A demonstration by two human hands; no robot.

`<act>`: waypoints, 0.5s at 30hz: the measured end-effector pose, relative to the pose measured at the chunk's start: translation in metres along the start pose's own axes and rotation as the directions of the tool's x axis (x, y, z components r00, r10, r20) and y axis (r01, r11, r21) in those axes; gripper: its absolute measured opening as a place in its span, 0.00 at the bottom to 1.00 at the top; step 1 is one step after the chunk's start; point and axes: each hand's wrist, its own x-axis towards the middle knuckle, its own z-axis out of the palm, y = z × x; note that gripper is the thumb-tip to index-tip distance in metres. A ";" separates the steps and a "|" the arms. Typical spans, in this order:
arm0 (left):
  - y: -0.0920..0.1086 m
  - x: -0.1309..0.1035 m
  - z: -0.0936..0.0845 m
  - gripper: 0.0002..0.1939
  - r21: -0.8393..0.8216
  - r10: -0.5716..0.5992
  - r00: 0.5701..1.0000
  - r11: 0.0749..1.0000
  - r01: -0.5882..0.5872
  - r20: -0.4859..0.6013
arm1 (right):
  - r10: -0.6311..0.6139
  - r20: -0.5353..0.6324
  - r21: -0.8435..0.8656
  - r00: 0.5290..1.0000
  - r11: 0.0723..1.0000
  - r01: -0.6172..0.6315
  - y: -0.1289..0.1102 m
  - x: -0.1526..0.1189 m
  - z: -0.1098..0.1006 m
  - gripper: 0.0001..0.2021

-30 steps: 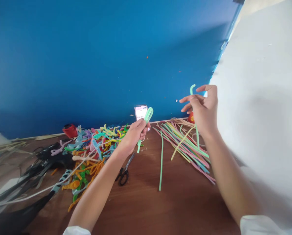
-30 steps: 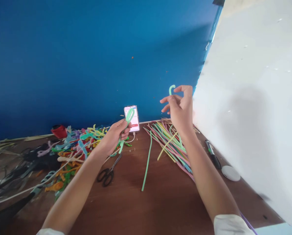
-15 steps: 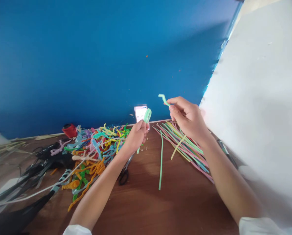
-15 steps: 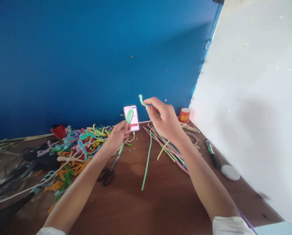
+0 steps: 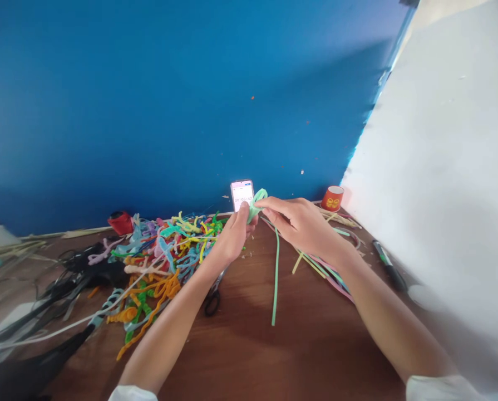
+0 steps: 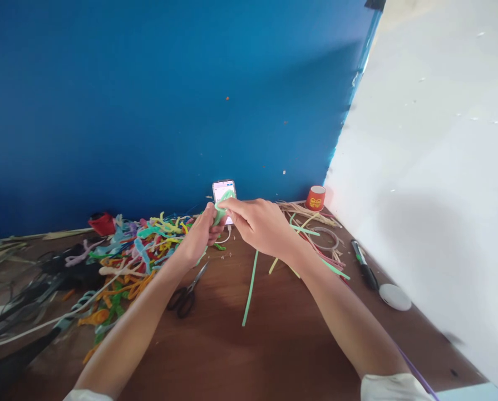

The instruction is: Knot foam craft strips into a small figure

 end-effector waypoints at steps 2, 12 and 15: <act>0.000 -0.001 0.000 0.27 -0.001 0.021 0.999 1.000 -0.021 -0.024 | -0.005 -0.009 0.002 1.000 1.000 0.005 -0.002 0.000 0.001 0.16; -0.004 0.001 -0.005 0.26 0.041 0.029 0.998 0.999 -0.027 -0.053 | -0.035 -0.160 -0.002 0.987 0.999 0.035 -0.007 -0.002 0.008 0.15; -0.005 0.001 -0.006 0.27 0.051 0.036 0.998 0.998 -0.033 -0.052 | -0.018 -0.254 0.010 0.967 1.000 0.021 -0.008 -0.003 0.009 0.16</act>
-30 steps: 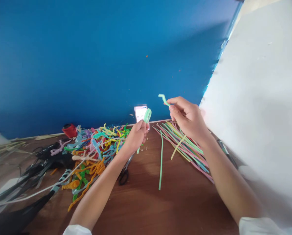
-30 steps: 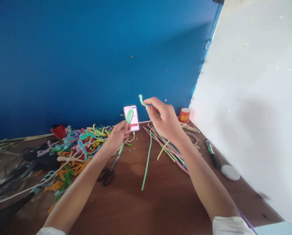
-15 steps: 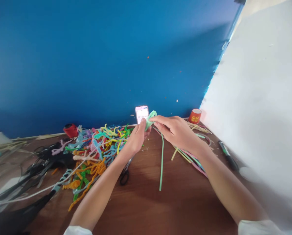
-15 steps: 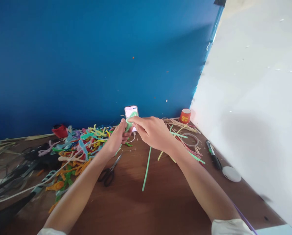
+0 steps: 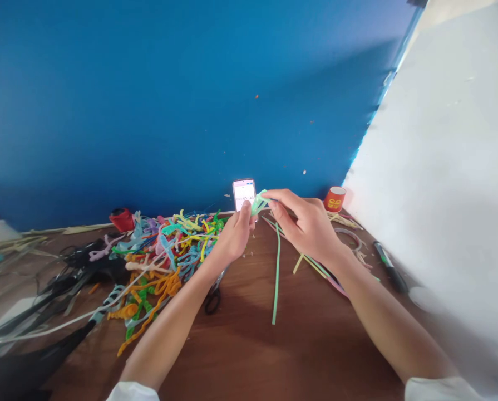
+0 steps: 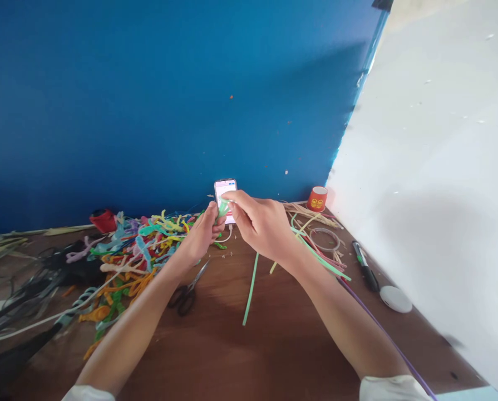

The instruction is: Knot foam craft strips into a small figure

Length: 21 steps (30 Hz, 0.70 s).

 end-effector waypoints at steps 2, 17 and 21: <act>0.000 0.000 0.000 0.28 0.009 0.009 1.000 1.000 -0.009 0.018 | 0.014 -0.040 0.006 0.999 1.000 -0.013 0.000 0.000 0.001 0.16; 0.009 0.001 0.004 0.25 -0.150 0.031 0.999 0.988 -0.029 0.014 | -0.025 0.228 -0.056 0.973 0.998 0.039 0.010 0.004 0.009 0.10; 0.013 0.003 0.004 0.24 -0.251 0.025 1.000 0.968 -0.020 0.016 | -0.041 0.267 -0.075 0.963 0.995 0.063 0.012 0.005 0.006 0.10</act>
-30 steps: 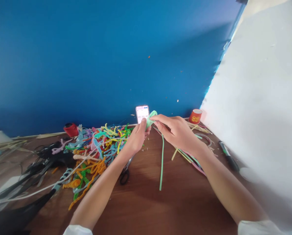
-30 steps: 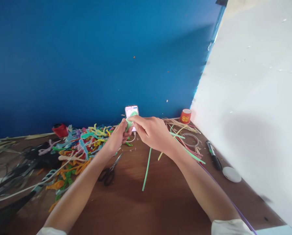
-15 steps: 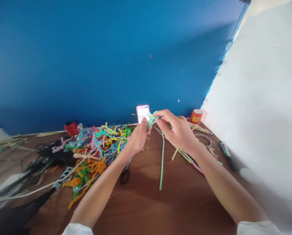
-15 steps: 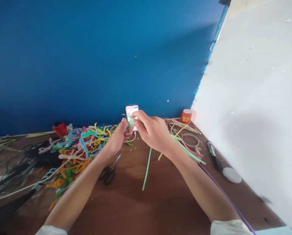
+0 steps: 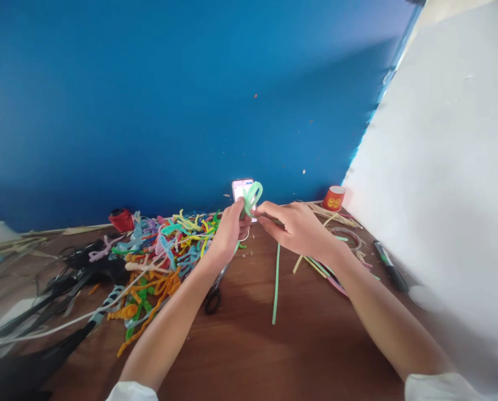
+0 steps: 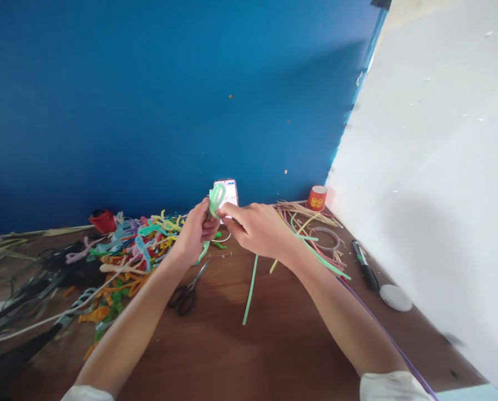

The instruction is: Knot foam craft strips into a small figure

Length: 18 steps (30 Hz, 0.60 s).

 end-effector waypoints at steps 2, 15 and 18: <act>0.001 0.000 0.000 0.25 -0.024 -0.009 1.000 1.000 0.009 0.021 | 0.008 0.012 -0.002 1.000 1.000 -0.008 0.001 0.000 -0.003 0.10; 0.001 -0.001 -0.003 0.27 -0.090 -0.019 0.971 0.995 0.042 0.238 | -0.020 -0.019 0.158 1.000 0.987 0.023 0.014 -0.001 -0.012 0.09; 0.001 -0.001 -0.004 0.26 -0.105 -0.011 0.960 0.994 0.042 0.281 | -0.003 -0.047 0.182 0.999 0.983 0.011 0.019 -0.002 -0.012 0.10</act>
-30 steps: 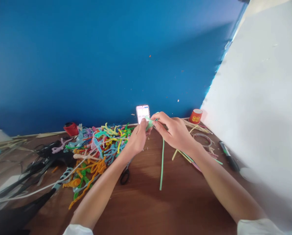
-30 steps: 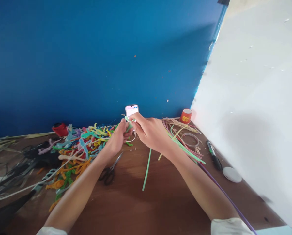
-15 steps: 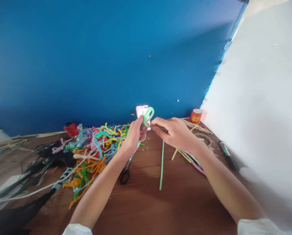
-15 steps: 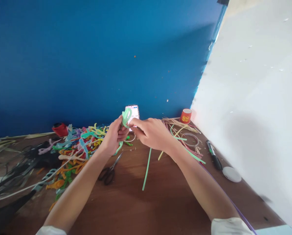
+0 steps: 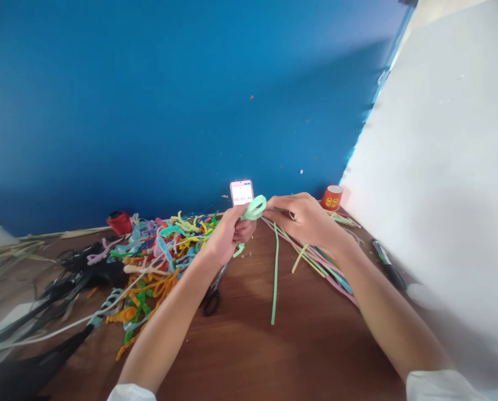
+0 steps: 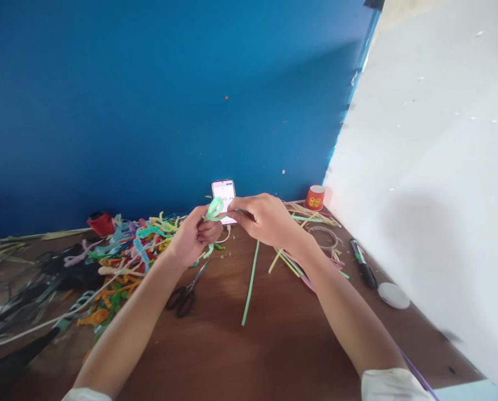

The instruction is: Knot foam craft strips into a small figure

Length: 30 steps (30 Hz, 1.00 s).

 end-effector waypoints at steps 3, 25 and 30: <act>0.000 -0.001 0.000 0.24 -0.023 -0.023 1.000 0.999 0.023 0.021 | 0.021 -0.040 0.000 0.999 1.000 -0.021 0.001 -0.001 -0.001 0.10; 0.000 -0.001 0.005 0.29 -0.018 0.139 0.989 0.990 -0.140 -0.047 | -0.217 -0.134 0.059 0.967 0.972 0.226 -0.005 0.001 0.013 0.10; -0.001 -0.001 0.006 0.30 0.055 0.151 0.985 0.988 -0.147 -0.086 | -0.178 -0.106 0.051 0.978 0.981 0.185 -0.006 0.000 0.015 0.09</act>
